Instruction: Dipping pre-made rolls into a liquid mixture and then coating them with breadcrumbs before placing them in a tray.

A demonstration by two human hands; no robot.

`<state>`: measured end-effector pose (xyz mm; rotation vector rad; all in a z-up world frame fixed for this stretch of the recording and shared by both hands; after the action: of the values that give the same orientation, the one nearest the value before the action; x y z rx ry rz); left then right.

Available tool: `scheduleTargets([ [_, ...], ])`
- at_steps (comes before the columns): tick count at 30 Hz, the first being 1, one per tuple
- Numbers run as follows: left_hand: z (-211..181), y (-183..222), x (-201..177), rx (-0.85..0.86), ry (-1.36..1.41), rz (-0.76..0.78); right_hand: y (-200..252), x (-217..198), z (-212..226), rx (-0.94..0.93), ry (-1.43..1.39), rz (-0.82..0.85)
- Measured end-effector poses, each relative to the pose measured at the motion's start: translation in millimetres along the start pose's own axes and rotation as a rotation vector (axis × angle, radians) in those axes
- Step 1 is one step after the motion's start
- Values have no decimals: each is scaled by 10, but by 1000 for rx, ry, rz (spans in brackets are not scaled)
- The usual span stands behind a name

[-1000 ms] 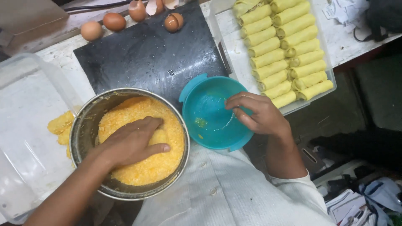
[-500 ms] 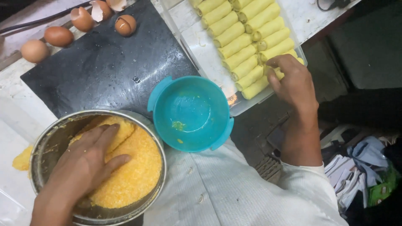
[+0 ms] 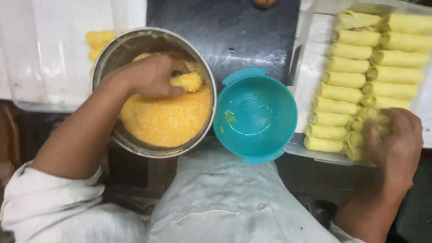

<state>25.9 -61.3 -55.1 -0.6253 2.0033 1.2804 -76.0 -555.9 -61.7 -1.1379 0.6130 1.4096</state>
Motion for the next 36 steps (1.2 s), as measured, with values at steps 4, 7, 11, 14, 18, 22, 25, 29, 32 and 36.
scheduleTargets([
  [4,-8,99,20,-88,44,96,21,-97,80,-78,-41,-67],
  [7,-2,-4,177,-131,-67,23,-66,-131,252,-126,-107,-132],
  [11,-105,-77,142,-115,-248,-67,-102,-232,483,-140,-103,-179],
  [14,-22,-108,109,-162,-120,-21,-129,-291,641,-99,-134,-204],
  [18,17,279,-292,-61,128,-134,-144,-156,819,-97,-188,-133],
  [22,272,1114,-857,6,310,-282,-12,-13,858,-84,-84,-134],
  [25,950,1604,-1061,-231,272,-378,110,207,746,199,-184,-76],
  [29,2083,1501,-740,-401,320,-386,232,502,471,259,-295,-87],
  [32,2640,1186,-484,-407,438,-325,245,589,347,171,-288,-144],
  [36,2937,692,-439,-331,250,-280,102,579,465,160,-306,-141],
])
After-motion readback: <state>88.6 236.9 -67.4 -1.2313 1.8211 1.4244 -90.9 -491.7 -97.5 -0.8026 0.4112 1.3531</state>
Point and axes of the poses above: each hand's wrist, its own y-axis away from the middle knuckle, its own x-axis out of the palm, z = x × y, the point moved 8 cm from there along -y, towards the middle knuckle, and after that the axes turned 8 degrees about -y, right-handed, at the moved point
